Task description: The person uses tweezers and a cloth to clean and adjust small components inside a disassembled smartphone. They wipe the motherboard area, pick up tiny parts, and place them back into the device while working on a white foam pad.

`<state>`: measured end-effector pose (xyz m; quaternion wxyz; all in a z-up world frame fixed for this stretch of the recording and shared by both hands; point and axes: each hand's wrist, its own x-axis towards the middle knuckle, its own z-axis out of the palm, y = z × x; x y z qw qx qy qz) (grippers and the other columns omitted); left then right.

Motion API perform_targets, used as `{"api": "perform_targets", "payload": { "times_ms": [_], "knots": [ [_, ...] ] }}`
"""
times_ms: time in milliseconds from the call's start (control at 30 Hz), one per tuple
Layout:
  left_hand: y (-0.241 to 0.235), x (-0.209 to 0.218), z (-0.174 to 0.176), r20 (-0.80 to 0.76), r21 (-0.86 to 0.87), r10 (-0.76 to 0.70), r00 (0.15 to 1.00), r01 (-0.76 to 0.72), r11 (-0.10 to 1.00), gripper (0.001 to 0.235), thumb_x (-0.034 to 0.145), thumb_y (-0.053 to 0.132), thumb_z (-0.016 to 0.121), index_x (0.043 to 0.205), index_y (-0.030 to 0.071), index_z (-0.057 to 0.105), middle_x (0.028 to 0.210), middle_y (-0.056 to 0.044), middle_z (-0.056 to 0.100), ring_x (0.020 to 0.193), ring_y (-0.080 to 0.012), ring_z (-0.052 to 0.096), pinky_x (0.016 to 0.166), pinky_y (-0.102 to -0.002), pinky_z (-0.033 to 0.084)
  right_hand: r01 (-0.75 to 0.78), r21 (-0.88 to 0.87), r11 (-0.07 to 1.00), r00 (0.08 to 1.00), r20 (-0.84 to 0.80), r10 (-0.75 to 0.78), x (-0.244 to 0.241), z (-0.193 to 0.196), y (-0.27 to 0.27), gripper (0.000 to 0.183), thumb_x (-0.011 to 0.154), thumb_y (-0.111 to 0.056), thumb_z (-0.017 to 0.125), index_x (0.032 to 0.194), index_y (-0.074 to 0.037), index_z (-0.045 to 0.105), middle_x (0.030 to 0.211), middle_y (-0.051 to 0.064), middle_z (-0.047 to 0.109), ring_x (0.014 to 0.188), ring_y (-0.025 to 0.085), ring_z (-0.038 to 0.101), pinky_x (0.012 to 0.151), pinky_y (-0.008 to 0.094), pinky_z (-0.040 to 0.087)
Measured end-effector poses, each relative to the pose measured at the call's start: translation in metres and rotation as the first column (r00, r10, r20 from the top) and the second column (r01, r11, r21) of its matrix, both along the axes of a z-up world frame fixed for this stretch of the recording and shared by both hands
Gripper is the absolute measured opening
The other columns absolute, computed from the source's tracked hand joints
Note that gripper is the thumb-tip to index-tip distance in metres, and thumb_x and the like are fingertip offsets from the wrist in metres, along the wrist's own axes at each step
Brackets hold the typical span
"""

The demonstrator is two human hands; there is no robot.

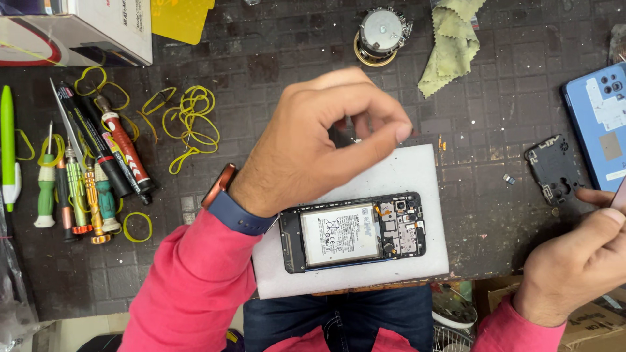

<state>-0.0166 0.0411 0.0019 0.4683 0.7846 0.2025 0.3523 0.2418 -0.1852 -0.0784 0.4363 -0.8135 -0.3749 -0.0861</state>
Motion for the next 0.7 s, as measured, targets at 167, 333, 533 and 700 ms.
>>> {"api": "perform_targets", "payload": {
  "times_ms": [167, 333, 533, 700],
  "knots": [
    [0.001, 0.000, 0.005, -0.028, -0.033, -0.082, 0.996, 0.081, 0.996, 0.006, 0.099, 0.016, 0.077, 0.101, 0.010, 0.077, 0.086, 0.003, 0.068, 0.073, -0.0053, 0.061, 0.066, -0.022, 0.050, 0.031, 0.067, 0.997, 0.991, -0.133, -0.021, -0.003, 0.005, 0.007, 0.036, 0.118, -0.011, 0.033, 0.107, 0.009, 0.061, 0.078, 0.000, 0.042, 0.061, 0.007, 0.031, 0.059, 0.027, 0.022],
    [-0.004, -0.001, 0.009, 0.002, -0.061, -0.165, 0.986, 0.165, 0.984, 0.006, 0.100, 0.018, 0.077, 0.102, 0.012, 0.077, 0.089, 0.004, 0.071, 0.072, -0.0046, 0.062, 0.069, -0.022, 0.051, 0.007, 0.135, 0.991, 0.995, -0.103, 0.007, 0.002, -0.003, 0.001, 0.035, 0.121, -0.011, 0.033, 0.112, 0.009, 0.060, 0.073, -0.001, 0.037, 0.060, 0.006, 0.030, 0.060, 0.025, 0.021],
    [-0.008, 0.002, 0.011, -0.056, -0.096, -0.229, 0.972, 0.223, 0.970, 0.009, 0.096, 0.022, 0.077, 0.100, 0.014, 0.077, 0.087, 0.004, 0.072, 0.074, -0.0054, 0.064, 0.065, -0.023, 0.051, 0.033, 0.240, 0.970, 0.997, 0.066, -0.050, 0.039, -0.054, -0.033, 0.038, 0.125, -0.007, 0.035, 0.101, 0.011, 0.057, 0.084, 0.007, 0.050, 0.071, 0.012, 0.041, 0.066, 0.028, 0.031],
    [-0.014, 0.005, 0.011, -0.060, -0.121, -0.265, 0.962, 0.257, 0.959, 0.010, 0.096, 0.023, 0.077, 0.100, 0.014, 0.079, 0.083, 0.004, 0.071, 0.072, -0.0064, 0.063, 0.064, -0.025, 0.050, 0.106, 0.420, 0.901, 0.985, 0.082, -0.154, 0.039, -0.070, -0.049, 0.034, 0.124, -0.009, 0.042, 0.097, 0.009, 0.050, 0.087, 0.011, 0.054, 0.073, 0.017, 0.045, 0.070, 0.033, 0.039]
  ]
}}
